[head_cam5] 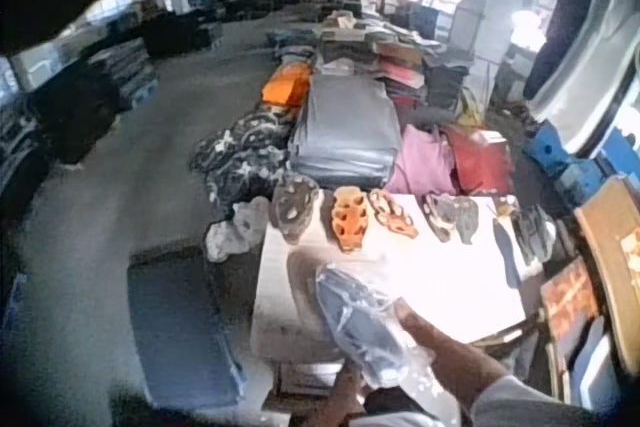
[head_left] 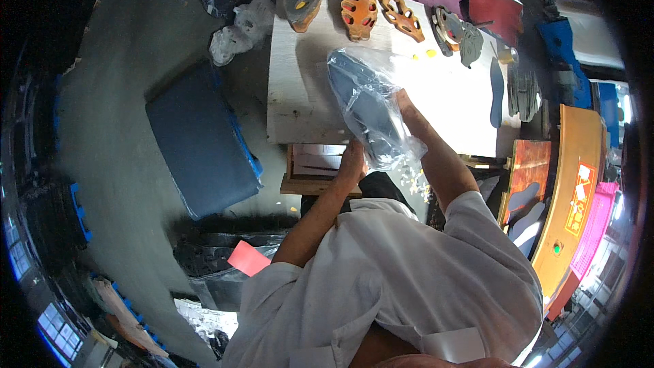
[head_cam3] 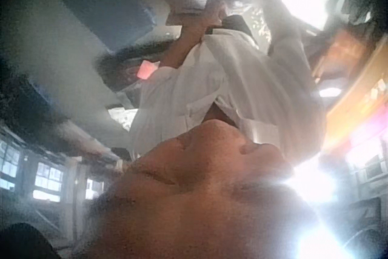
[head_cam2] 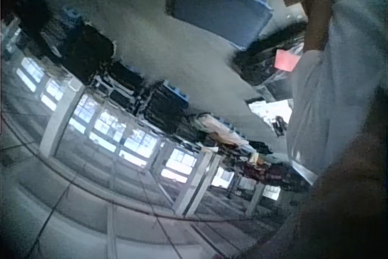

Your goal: The person stacks gray shoe insoles on a workbench, then places them into clear plastic bags and seals them. The person repeats this process for multiple insoles, moving between the workbench and a nearby table to gather and pack the items.

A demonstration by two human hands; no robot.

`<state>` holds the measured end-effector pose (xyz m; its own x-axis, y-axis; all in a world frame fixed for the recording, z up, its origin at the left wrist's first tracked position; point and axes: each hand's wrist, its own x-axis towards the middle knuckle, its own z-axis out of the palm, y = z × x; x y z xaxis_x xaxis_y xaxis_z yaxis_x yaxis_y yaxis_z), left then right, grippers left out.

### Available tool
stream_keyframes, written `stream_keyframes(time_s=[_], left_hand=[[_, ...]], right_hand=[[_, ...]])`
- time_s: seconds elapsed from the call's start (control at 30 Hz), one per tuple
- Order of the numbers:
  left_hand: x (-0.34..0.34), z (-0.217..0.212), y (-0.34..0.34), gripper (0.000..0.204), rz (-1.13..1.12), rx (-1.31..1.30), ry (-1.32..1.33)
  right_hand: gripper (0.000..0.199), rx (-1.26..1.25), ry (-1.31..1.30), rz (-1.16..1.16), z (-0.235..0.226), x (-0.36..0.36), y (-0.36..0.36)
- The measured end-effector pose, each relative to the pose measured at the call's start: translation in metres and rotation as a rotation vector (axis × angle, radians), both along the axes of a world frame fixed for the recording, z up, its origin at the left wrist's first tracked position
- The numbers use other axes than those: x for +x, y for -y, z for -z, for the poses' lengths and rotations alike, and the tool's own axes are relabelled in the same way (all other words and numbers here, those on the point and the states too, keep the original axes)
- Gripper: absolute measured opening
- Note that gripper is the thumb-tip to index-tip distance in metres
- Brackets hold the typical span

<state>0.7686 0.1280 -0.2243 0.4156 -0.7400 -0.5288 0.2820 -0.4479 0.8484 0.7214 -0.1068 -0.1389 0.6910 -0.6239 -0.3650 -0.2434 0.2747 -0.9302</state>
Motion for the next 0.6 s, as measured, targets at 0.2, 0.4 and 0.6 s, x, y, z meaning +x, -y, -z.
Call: stream_keyframes(time_s=[0.2,0.4,0.6], left_hand=[[0.117,-0.035,0.042,0.086,-0.241,-0.092,-0.259],[0.131,-0.032,0.086,0.085,-0.321,-0.141,-0.665],[0.145,-0.054,0.078,0.081,-0.258,-0.22,-0.787]], right_hand=[[0.031,-0.096,-0.003,-0.038,0.002,0.023,0.016],[0.031,-0.145,-0.005,-0.077,0.01,0.024,0.03],[0.031,-0.189,0.022,-0.121,0.017,0.027,0.038]])
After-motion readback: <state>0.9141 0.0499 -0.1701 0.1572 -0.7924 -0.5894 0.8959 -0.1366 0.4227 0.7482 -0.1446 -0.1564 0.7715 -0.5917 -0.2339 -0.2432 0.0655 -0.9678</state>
